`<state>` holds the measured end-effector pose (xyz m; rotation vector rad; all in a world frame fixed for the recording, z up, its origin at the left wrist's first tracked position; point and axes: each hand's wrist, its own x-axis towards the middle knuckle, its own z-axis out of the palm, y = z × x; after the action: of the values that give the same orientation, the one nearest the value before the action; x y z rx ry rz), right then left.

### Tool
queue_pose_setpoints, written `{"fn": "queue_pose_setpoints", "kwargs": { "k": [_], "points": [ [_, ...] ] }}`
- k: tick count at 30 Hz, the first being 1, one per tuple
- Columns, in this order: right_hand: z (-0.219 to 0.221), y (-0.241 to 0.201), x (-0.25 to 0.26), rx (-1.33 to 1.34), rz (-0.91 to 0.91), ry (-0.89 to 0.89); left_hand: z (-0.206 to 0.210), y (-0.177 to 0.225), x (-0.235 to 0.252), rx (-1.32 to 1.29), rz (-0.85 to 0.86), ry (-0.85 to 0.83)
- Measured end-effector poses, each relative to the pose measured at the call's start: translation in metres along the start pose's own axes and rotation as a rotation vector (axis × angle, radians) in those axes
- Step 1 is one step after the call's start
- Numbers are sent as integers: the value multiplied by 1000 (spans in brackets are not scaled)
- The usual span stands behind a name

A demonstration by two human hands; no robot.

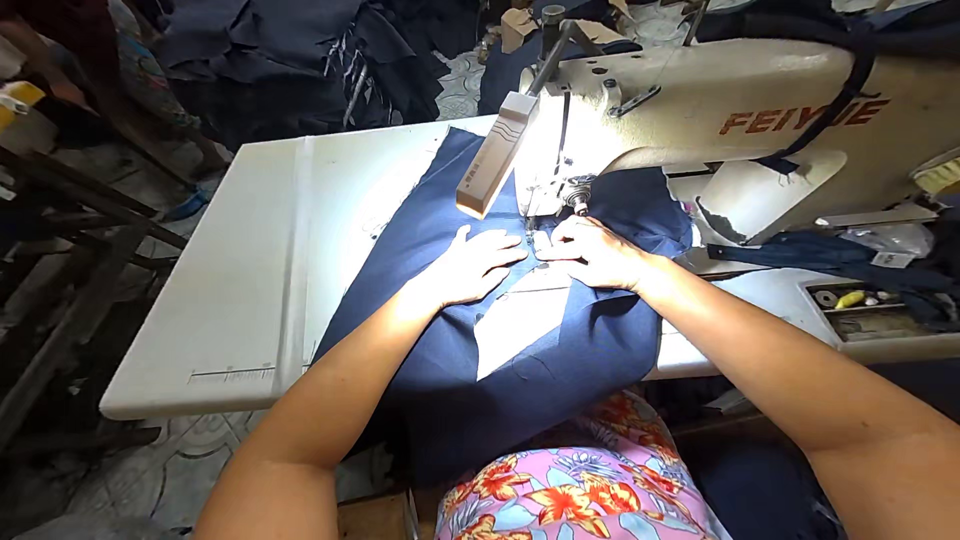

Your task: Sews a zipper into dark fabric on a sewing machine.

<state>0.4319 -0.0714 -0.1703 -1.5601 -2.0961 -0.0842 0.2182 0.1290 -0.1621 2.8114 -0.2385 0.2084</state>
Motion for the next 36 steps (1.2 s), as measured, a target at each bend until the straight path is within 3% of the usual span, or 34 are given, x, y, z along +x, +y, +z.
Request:
{"fn": "queue_pose_setpoints", "kwargs": {
  "k": [9,23,29,36],
  "points": [
    [0,4,3,-12,-29,-5,-3,-5,2,-18,16,-10],
    [0,7,12,57,82,7,-12,-29,17,-30,-7,-69],
    [3,9,18,58,143,108,-15,-35,23,-33,-8,-53],
    [1,8,27,-54,358,4,-17,-39,27,-22,-38,-57]
  ]
}}
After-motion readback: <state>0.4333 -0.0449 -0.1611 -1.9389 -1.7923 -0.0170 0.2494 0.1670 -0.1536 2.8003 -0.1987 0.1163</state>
